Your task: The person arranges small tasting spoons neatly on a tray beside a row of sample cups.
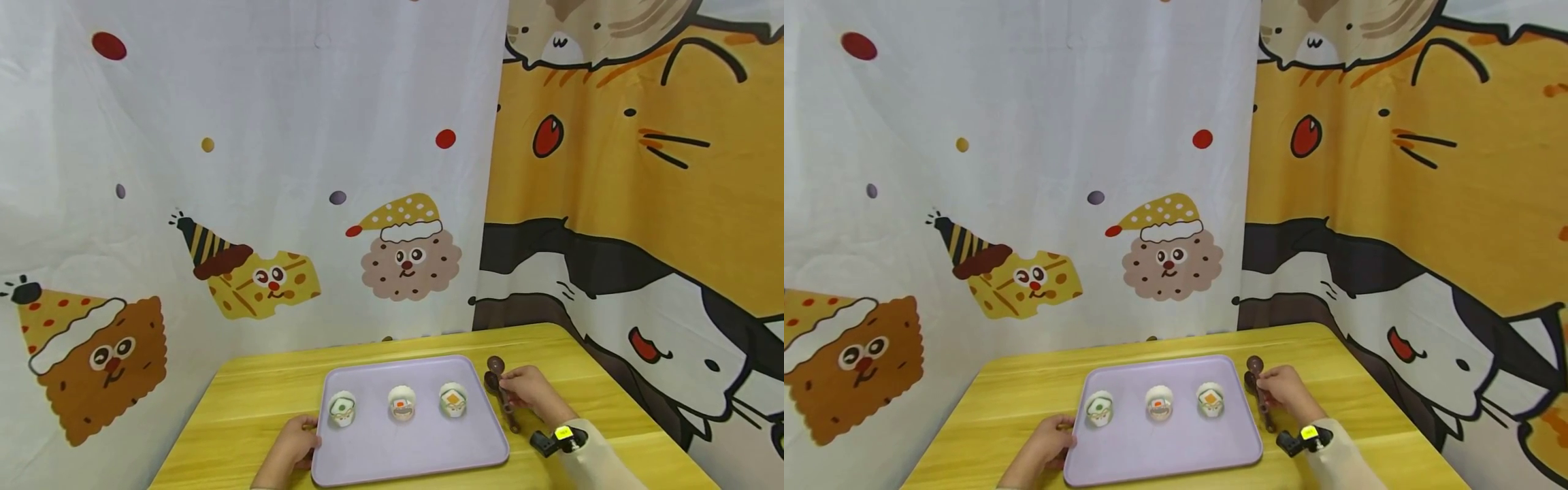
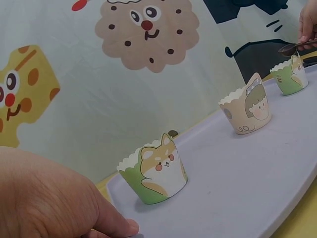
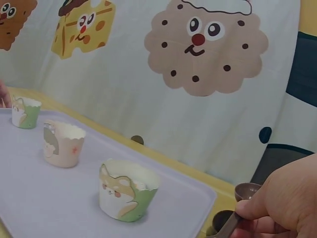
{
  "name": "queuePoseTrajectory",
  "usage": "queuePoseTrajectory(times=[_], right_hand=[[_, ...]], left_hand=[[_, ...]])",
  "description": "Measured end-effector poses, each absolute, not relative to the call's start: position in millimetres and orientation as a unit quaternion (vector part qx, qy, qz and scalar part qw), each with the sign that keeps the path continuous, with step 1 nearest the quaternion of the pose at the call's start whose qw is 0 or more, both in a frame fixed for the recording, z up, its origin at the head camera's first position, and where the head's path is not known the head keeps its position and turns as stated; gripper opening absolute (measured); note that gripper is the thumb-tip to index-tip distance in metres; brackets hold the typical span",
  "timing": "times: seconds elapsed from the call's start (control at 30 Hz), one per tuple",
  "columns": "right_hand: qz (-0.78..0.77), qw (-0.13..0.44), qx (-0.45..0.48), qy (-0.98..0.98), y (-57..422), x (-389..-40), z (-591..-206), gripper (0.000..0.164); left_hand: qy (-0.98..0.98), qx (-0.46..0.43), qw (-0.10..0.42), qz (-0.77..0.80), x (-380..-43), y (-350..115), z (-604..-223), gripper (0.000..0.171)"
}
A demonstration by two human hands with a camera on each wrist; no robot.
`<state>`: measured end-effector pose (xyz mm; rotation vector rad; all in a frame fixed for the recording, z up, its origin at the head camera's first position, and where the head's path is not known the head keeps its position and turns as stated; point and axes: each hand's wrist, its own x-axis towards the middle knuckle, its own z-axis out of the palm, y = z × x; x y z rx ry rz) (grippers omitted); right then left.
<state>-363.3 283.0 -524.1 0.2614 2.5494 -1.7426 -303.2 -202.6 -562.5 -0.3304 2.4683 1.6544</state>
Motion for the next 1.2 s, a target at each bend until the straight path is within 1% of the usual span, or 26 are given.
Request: queuePoseTrajectory(times=[0.4, 0.73, 1.0, 1.2], right_hand=[[-0.55, 0.034, 0.091, 0.829, 273, -364, -533, 0.024], [-0.539, 0.048, 0.083, 0.837, 263, -364, -528, 0.023], [-0.535, 0.043, 0.076, 0.84, 257, -365, -530, 0.018], [-0.526, 0.042, 0.065, 0.847, 252, -364, -533, 0.017]], left_hand=[[0.821, -0.11, 0.079, 0.554, -302, -201, -561, 0.039], [0.816, -0.106, 0.081, 0.563, -302, -202, -561, 0.039], [0.82, -0.102, 0.08, 0.558, -300, -202, -560, 0.04], [0.822, -0.107, 0.084, 0.554, -301, -202, -560, 0.04]])
